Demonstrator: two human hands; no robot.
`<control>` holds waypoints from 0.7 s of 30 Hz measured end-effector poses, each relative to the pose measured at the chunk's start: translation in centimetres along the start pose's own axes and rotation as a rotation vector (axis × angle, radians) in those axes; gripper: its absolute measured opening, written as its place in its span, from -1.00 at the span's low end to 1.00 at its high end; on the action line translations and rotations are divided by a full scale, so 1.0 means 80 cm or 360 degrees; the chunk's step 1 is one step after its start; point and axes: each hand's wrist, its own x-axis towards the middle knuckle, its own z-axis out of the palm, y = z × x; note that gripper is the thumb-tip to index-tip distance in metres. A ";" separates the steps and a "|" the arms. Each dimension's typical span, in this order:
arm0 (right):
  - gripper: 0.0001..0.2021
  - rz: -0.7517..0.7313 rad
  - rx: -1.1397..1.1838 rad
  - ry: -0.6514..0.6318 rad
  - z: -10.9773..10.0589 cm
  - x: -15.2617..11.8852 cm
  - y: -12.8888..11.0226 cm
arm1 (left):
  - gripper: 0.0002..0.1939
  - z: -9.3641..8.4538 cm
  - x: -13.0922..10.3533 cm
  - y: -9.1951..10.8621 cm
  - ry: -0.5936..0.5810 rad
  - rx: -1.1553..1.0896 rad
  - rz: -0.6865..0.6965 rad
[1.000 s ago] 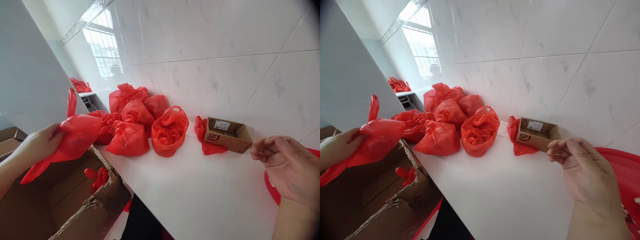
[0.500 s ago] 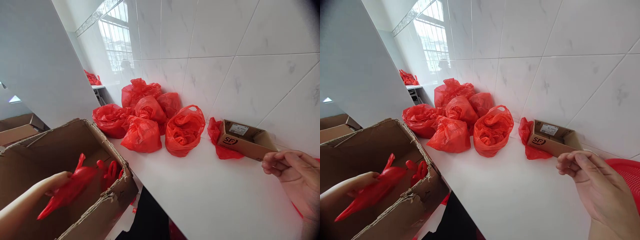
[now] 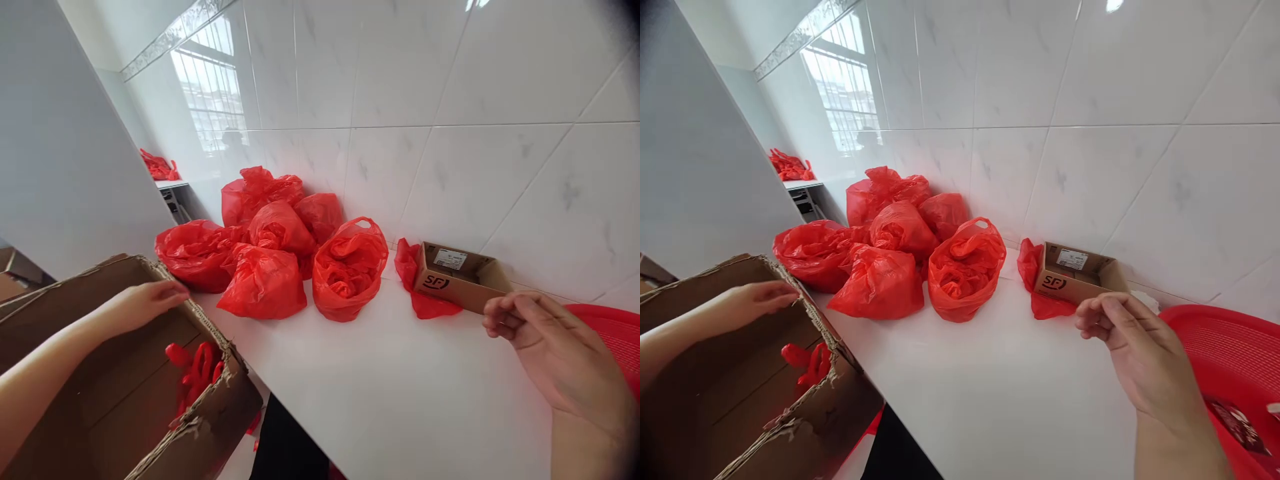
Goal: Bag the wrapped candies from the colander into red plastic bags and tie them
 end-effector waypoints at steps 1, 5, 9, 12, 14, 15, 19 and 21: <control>-0.81 -0.0009 0.0002 -0.0021 0.001 -0.002 -0.002 | -0.63 0.002 0.002 0.039 -0.0021 0.0058 0.0099; -0.81 -0.0036 -0.0028 -0.0102 -0.002 -0.009 -0.010 | -0.67 0.043 -0.007 0.190 -0.0044 -0.0095 0.0749; -0.80 -0.0058 -0.0034 -0.0145 -0.012 -0.015 -0.015 | -0.75 0.116 0.004 0.292 -0.0026 0.0004 0.1204; -0.79 -0.0092 -0.0011 -0.0146 -0.017 -0.017 -0.019 | -0.76 0.161 0.034 0.338 -0.0022 0.0096 0.1262; -0.78 -0.0105 -0.0005 -0.0147 -0.018 -0.018 -0.022 | -0.77 0.182 0.055 0.357 -0.0020 0.0137 0.1203; -0.78 -0.0111 -0.0005 -0.0146 -0.017 -0.018 -0.023 | -0.75 0.190 0.063 0.363 -0.0015 0.0150 0.1153; -0.77 -0.0131 -0.0034 -0.0150 -0.013 -0.021 -0.028 | -0.61 0.209 0.078 0.373 0.0036 0.0119 0.0881; -0.76 -0.0126 -0.0065 -0.0145 -0.013 -0.022 -0.030 | -0.62 0.211 0.080 0.377 0.0034 0.0061 0.0766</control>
